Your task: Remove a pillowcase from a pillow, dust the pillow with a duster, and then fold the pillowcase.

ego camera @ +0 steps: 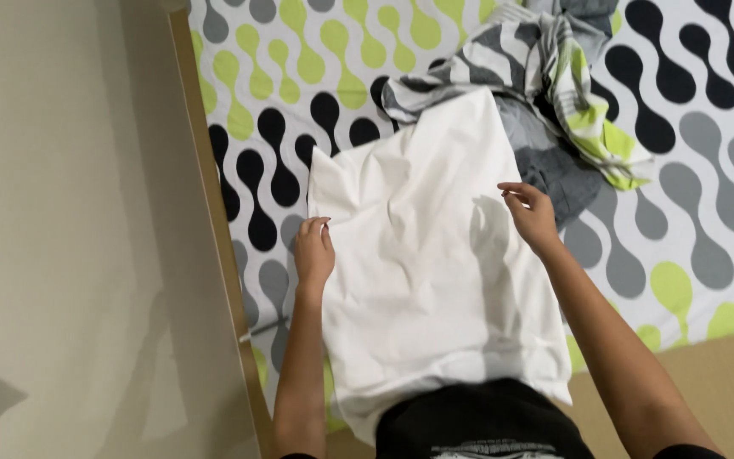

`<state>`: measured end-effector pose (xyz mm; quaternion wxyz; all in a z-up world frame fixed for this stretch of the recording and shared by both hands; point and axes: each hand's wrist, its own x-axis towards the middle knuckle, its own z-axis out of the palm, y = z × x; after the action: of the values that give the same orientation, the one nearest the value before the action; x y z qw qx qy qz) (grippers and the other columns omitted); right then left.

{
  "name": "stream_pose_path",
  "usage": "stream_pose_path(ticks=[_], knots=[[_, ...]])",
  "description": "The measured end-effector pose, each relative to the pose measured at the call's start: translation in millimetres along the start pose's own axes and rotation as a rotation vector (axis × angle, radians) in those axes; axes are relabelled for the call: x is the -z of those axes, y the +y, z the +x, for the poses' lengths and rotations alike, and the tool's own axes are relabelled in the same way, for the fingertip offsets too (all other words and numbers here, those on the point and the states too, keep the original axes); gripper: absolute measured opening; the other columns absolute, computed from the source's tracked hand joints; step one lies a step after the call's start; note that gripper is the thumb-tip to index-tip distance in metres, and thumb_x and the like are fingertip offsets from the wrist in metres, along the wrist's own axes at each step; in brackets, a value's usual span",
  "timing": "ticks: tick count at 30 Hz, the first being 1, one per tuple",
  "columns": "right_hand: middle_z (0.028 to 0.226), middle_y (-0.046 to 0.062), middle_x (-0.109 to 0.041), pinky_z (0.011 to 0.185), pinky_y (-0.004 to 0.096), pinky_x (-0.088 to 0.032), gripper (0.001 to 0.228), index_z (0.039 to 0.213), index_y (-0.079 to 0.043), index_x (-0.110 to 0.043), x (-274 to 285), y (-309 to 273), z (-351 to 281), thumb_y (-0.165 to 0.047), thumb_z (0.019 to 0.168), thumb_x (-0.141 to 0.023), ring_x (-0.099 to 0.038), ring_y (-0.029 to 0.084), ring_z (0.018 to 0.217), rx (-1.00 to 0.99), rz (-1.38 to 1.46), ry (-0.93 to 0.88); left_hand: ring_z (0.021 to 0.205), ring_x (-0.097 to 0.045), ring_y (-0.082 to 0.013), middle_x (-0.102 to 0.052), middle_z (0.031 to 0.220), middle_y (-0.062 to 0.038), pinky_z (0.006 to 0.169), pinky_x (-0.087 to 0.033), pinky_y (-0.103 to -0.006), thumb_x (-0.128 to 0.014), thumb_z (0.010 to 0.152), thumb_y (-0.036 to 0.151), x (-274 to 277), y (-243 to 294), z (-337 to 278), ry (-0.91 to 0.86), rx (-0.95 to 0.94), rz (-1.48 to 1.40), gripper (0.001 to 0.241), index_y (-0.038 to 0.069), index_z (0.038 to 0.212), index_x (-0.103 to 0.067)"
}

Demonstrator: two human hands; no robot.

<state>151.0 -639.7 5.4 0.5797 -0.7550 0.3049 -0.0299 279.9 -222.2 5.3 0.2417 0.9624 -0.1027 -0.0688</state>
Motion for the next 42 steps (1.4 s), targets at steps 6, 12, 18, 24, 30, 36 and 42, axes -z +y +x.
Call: stream_pose_path(ticks=[6, 12, 18, 24, 30, 36, 42], knots=[[0.121, 0.016, -0.072, 0.088, 0.036, -0.052, 0.035, 0.126, -0.007, -0.074, -29, 5, 141, -0.004, 0.098, -0.053, -0.067, 0.025, 0.102, 0.078, -0.175, 0.042, 0.128, -0.051, -0.0409, -0.054, 0.140, -0.020, 0.108, -0.042, -0.0476, -0.065, 0.100, 0.024, -54, -32, 102, 0.076, 0.075, -0.160, 0.043, 0.004, 0.137, -0.057], [0.125, 0.023, -0.067, 0.097, 0.043, -0.049, 0.043, 0.130, 0.001, -0.063, -68, 69, 274, -0.022, 0.097, -0.075, -0.062, 0.036, 0.116, 0.200, -0.266, 0.276, 0.136, -0.042, -0.0447, -0.044, 0.149, -0.028, 0.109, -0.038, -0.0513, -0.074, 0.096, 0.038, -137, -95, 178, 0.205, 0.202, -0.107, 0.078, -0.006, 0.149, -0.038], [0.112, 0.019, -0.073, 0.087, 0.041, -0.054, 0.051, 0.121, 0.001, -0.069, -57, 57, 280, -0.032, 0.086, -0.086, -0.069, 0.031, 0.100, -0.118, -0.303, 0.221, 0.114, -0.064, -0.0325, -0.060, 0.130, -0.018, 0.093, -0.054, -0.0412, -0.064, 0.101, 0.036, -116, -76, 182, 0.218, 0.201, -0.257, 0.049, 0.000, 0.134, -0.057], [0.096, 0.007, -0.076, 0.072, 0.029, -0.058, 0.031, 0.112, -0.004, -0.077, 5, 55, 246, -0.025, 0.090, -0.083, -0.070, 0.014, 0.080, -0.169, -0.041, 0.246, 0.081, -0.056, -0.0190, -0.058, 0.111, -0.010, 0.070, -0.049, -0.0332, -0.061, 0.106, 0.019, -44, -62, 142, 0.478, 0.094, -0.406, 0.020, 0.001, 0.112, -0.067], [0.089, 0.005, -0.070, 0.058, 0.026, -0.045, 0.030, 0.112, -0.006, -0.076, 69, -64, 138, -0.026, 0.093, -0.085, -0.057, 0.011, 0.069, -0.153, -0.143, 0.099, 0.082, -0.053, -0.0106, -0.063, 0.118, -0.007, 0.071, -0.048, -0.0270, -0.064, 0.108, 0.018, 48, -82, 77, 0.499, -0.051, -0.586, 0.021, 0.000, 0.117, -0.069], [0.100, 0.005, -0.067, 0.067, 0.023, -0.048, 0.031, 0.121, 0.000, -0.073, 134, -56, 18, -0.014, 0.096, -0.082, -0.059, 0.009, 0.083, 0.182, -0.186, 0.037, 0.095, -0.061, -0.0134, -0.060, 0.121, -0.011, 0.082, -0.050, -0.0246, -0.063, 0.108, 0.020, 133, -31, -45, 0.186, 0.224, -0.978, 0.028, 0.000, 0.127, -0.068], [0.105, 0.008, -0.073, 0.078, 0.028, -0.050, 0.031, 0.130, -0.001, -0.072, 166, -17, -126, -0.006, 0.099, -0.072, -0.064, 0.011, 0.092, -0.066, -0.116, -0.067, 0.117, -0.069, -0.0216, -0.061, 0.144, -0.012, 0.103, -0.054, -0.0302, -0.062, 0.101, 0.013, 124, -36, -197, 0.084, 0.443, -1.119, 0.027, -0.001, 0.125, -0.063]])
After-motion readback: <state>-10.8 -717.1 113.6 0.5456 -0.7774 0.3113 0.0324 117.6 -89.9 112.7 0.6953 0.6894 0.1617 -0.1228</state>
